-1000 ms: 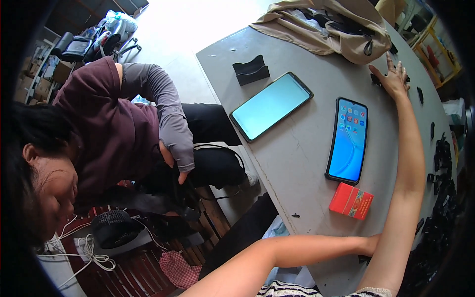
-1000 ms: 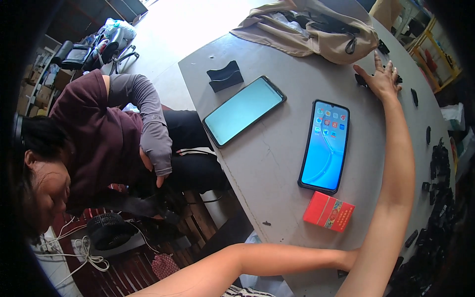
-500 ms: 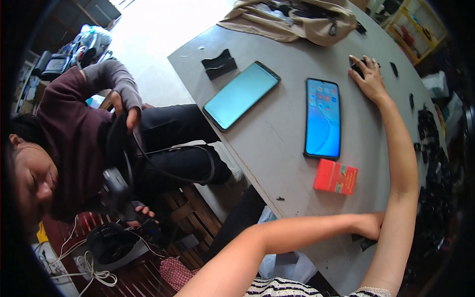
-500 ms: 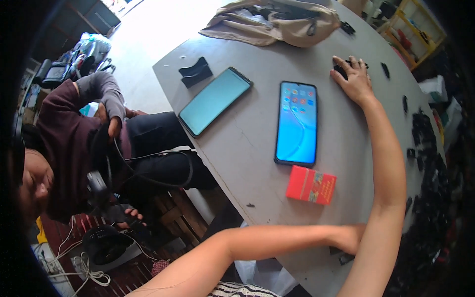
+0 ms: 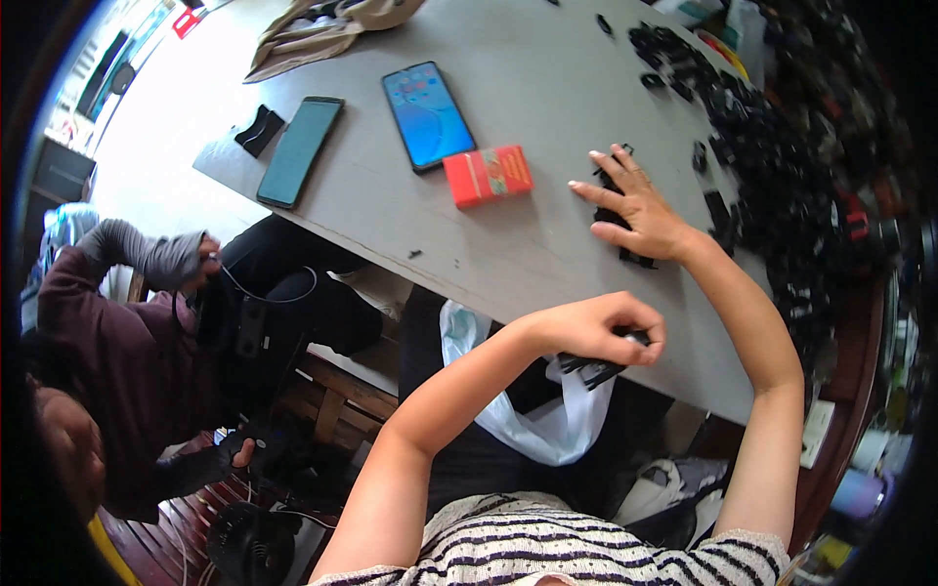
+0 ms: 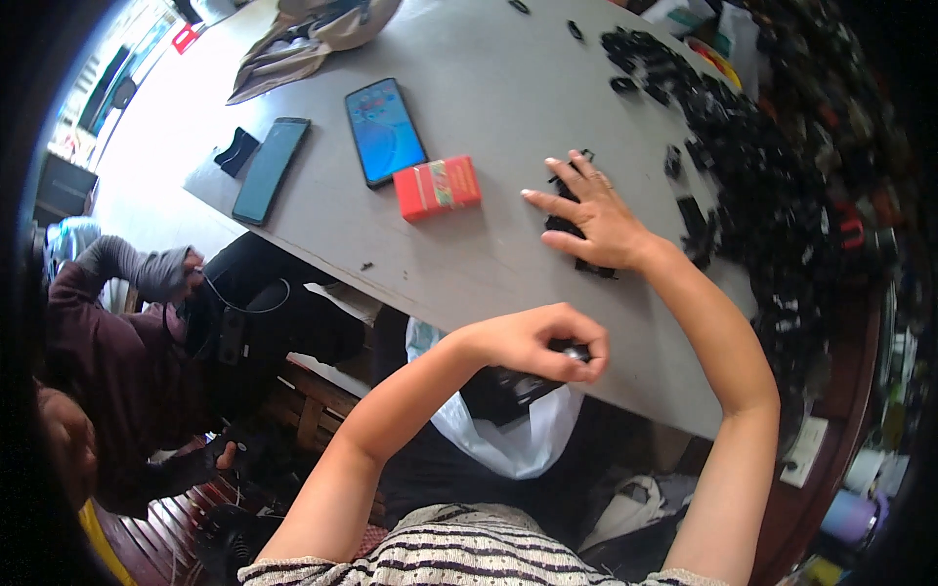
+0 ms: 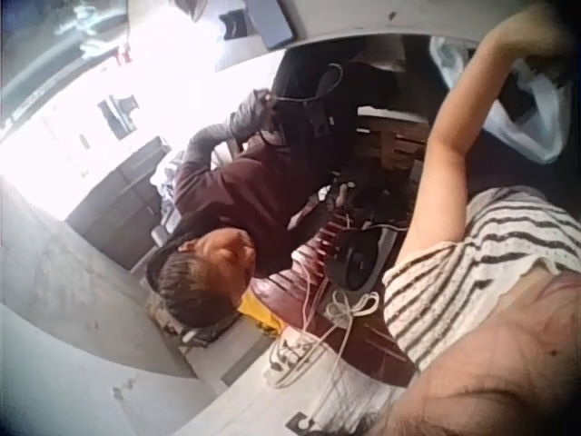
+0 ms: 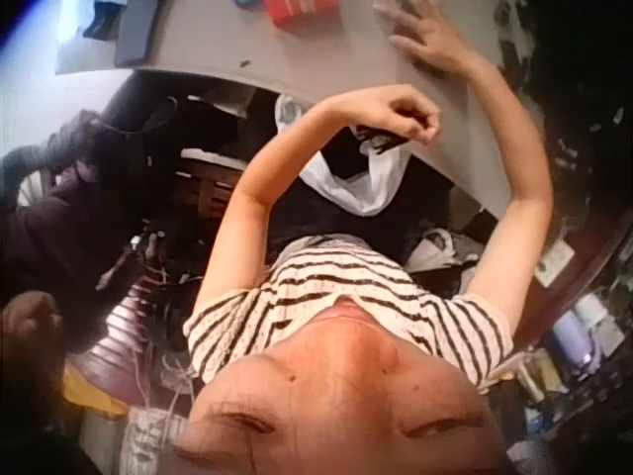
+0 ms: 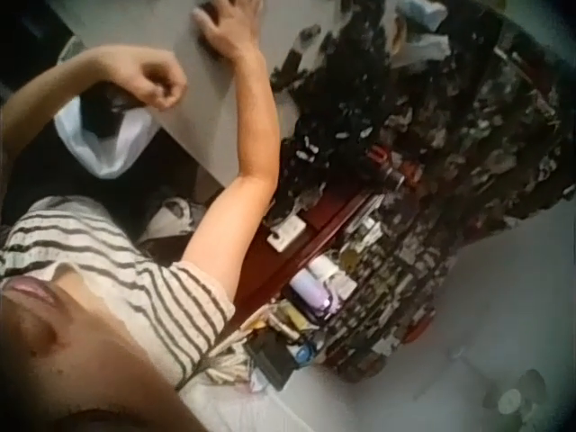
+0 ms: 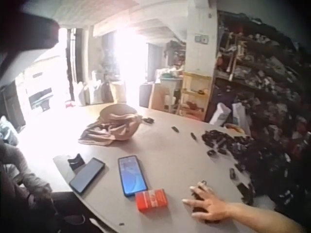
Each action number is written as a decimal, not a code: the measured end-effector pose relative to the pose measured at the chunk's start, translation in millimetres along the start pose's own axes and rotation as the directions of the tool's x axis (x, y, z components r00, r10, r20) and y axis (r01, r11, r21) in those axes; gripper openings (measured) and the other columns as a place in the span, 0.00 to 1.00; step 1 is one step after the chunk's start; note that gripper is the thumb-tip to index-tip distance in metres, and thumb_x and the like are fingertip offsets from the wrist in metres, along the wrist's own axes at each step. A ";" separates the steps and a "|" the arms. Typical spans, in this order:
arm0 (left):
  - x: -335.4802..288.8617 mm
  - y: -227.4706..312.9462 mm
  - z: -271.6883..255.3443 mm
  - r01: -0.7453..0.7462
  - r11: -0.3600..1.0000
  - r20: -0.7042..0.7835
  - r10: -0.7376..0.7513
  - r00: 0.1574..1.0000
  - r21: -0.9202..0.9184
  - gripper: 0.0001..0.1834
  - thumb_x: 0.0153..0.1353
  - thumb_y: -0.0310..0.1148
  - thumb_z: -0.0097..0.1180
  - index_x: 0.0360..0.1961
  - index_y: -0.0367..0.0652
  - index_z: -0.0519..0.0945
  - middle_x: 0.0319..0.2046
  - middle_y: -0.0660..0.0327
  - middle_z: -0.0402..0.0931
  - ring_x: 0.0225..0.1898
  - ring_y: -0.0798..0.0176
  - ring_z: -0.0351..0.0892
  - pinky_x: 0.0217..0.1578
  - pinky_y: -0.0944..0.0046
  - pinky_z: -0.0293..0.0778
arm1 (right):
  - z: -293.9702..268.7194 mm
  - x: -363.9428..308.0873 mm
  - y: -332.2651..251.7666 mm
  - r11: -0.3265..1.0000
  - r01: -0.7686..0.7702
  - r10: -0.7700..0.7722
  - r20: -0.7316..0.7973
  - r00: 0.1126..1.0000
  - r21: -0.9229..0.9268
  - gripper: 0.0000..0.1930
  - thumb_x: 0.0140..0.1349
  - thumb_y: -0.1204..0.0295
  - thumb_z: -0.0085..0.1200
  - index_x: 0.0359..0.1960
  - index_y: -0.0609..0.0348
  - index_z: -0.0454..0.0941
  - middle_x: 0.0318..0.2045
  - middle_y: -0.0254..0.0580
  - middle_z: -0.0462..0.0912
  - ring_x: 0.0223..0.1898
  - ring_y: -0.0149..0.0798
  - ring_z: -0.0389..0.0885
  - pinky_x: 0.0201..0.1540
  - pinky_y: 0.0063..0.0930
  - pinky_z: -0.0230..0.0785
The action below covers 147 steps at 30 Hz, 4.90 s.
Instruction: The person sorts plastic buckle components on a table, snaps the pieces together by hand to assemble them, and drops assembled buckles into a plastic bag.
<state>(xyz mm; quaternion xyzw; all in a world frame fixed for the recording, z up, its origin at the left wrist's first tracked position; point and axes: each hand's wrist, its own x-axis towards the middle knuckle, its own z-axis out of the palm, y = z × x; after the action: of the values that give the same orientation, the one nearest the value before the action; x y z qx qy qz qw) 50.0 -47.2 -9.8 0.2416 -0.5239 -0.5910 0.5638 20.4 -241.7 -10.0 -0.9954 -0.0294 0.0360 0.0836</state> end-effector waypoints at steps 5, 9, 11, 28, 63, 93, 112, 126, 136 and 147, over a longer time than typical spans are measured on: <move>-55.1 -10.5 52.5 0.028 0.999 -0.201 -0.022 0.979 0.027 0.09 0.56 0.32 0.59 0.28 0.38 0.74 0.24 0.68 0.71 0.27 0.75 0.69 0.31 0.72 0.67 | 1.7 -59.9 -40.2 0.994 0.104 -0.103 0.017 0.995 -0.024 0.30 0.57 0.46 0.50 0.62 0.28 0.64 0.69 0.42 0.47 0.71 0.53 0.38 0.69 0.51 0.34; -65.9 -9.8 70.8 0.098 0.993 -0.470 -0.116 0.875 -0.064 0.07 0.56 0.29 0.61 0.30 0.39 0.75 0.25 0.67 0.73 0.28 0.73 0.73 0.31 0.73 0.69 | -8.4 -87.4 -52.1 0.997 0.055 -0.057 -0.032 0.998 -0.056 0.33 0.55 0.43 0.50 0.63 0.32 0.64 0.70 0.42 0.47 0.71 0.53 0.38 0.69 0.52 0.34; -62.0 -4.2 65.1 0.125 0.866 -0.529 0.176 0.830 0.483 0.08 0.50 0.23 0.61 0.32 0.40 0.76 0.29 0.66 0.72 0.29 0.69 0.75 0.31 0.72 0.68 | -20.5 -101.1 -52.0 0.997 0.037 -0.056 -0.311 0.949 -0.066 0.32 0.56 0.43 0.49 0.60 0.42 0.68 0.64 0.46 0.59 0.67 0.54 0.51 0.65 0.53 0.46; -36.0 -2.5 62.2 0.618 0.488 -0.756 0.146 0.638 0.616 0.10 0.47 0.25 0.64 0.33 0.37 0.82 0.25 0.62 0.77 0.25 0.68 0.75 0.30 0.71 0.69 | 1.0 -184.5 -121.5 0.669 -0.323 0.619 -0.261 0.741 0.669 0.14 0.47 0.83 0.60 0.38 0.61 0.75 0.39 0.39 0.75 0.38 0.33 0.77 0.37 0.25 0.70; -2.2 -12.0 50.0 0.379 0.040 -0.355 0.455 0.817 0.924 0.13 0.43 0.25 0.62 0.34 0.43 0.77 0.38 0.61 0.73 0.41 0.55 0.73 0.40 0.60 0.71 | 12.6 -155.0 -75.3 0.940 -0.289 0.341 -0.556 0.758 0.183 0.12 0.51 0.83 0.52 0.39 0.61 0.72 0.42 0.44 0.75 0.40 0.49 0.77 0.42 0.39 0.71; -21.3 -17.0 78.9 -0.048 0.997 -0.774 -0.023 0.633 -0.068 0.13 0.58 0.25 0.59 0.44 0.37 0.73 0.38 0.65 0.73 0.37 0.76 0.70 0.37 0.77 0.67 | 23.2 -160.1 -133.3 0.282 0.129 0.634 -0.286 0.718 0.951 0.09 0.55 0.70 0.61 0.27 0.63 0.74 0.27 0.33 0.77 0.32 0.27 0.73 0.39 0.22 0.65; 53.1 7.8 -36.6 0.746 0.048 -0.747 0.074 0.660 0.664 0.17 0.51 0.41 0.59 0.37 0.40 0.75 0.31 0.54 0.80 0.34 0.49 0.79 0.34 0.54 0.73 | 18.7 -157.2 -70.4 0.902 -0.408 0.419 -0.518 0.746 0.143 0.13 0.41 0.74 0.65 0.31 0.57 0.77 0.40 0.36 0.76 0.41 0.41 0.75 0.41 0.34 0.70; -33.1 6.3 18.8 0.372 0.779 -0.700 0.115 0.705 0.504 0.18 0.46 0.28 0.59 0.41 0.38 0.73 0.32 0.62 0.74 0.37 0.68 0.74 0.38 0.68 0.70 | 11.4 -139.2 -63.2 0.754 -0.649 0.470 -0.610 0.638 -0.098 0.26 0.52 0.46 0.56 0.15 0.58 0.70 0.23 0.40 0.74 0.34 0.43 0.73 0.40 0.41 0.61; -56.6 -11.3 45.8 0.253 0.844 -0.728 0.214 0.651 0.474 0.15 0.46 0.25 0.56 0.37 0.37 0.70 0.25 0.58 0.76 0.28 0.66 0.76 0.31 0.67 0.70 | 17.3 -110.5 -34.9 0.708 -0.686 0.529 -0.517 0.673 -0.169 0.15 0.62 0.59 0.52 0.43 0.55 0.70 0.40 0.41 0.76 0.41 0.44 0.80 0.37 0.37 0.74; -63.7 -10.3 61.7 0.135 0.865 -0.785 0.359 0.505 0.483 0.15 0.45 0.23 0.55 0.37 0.36 0.71 0.28 0.58 0.76 0.34 0.63 0.78 0.38 0.66 0.71 | -12.7 -118.6 -114.0 0.511 -0.060 0.624 -0.322 0.712 0.857 0.16 0.62 0.78 0.50 0.52 0.59 0.69 0.37 0.38 0.74 0.28 0.29 0.76 0.32 0.20 0.69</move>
<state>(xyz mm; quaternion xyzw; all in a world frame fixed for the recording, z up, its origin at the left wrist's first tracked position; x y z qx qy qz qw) 7.4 30.9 -17.8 0.5980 -0.3216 -0.2023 0.7057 -102.8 -139.2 29.6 -0.7865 0.2286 -0.2538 0.5146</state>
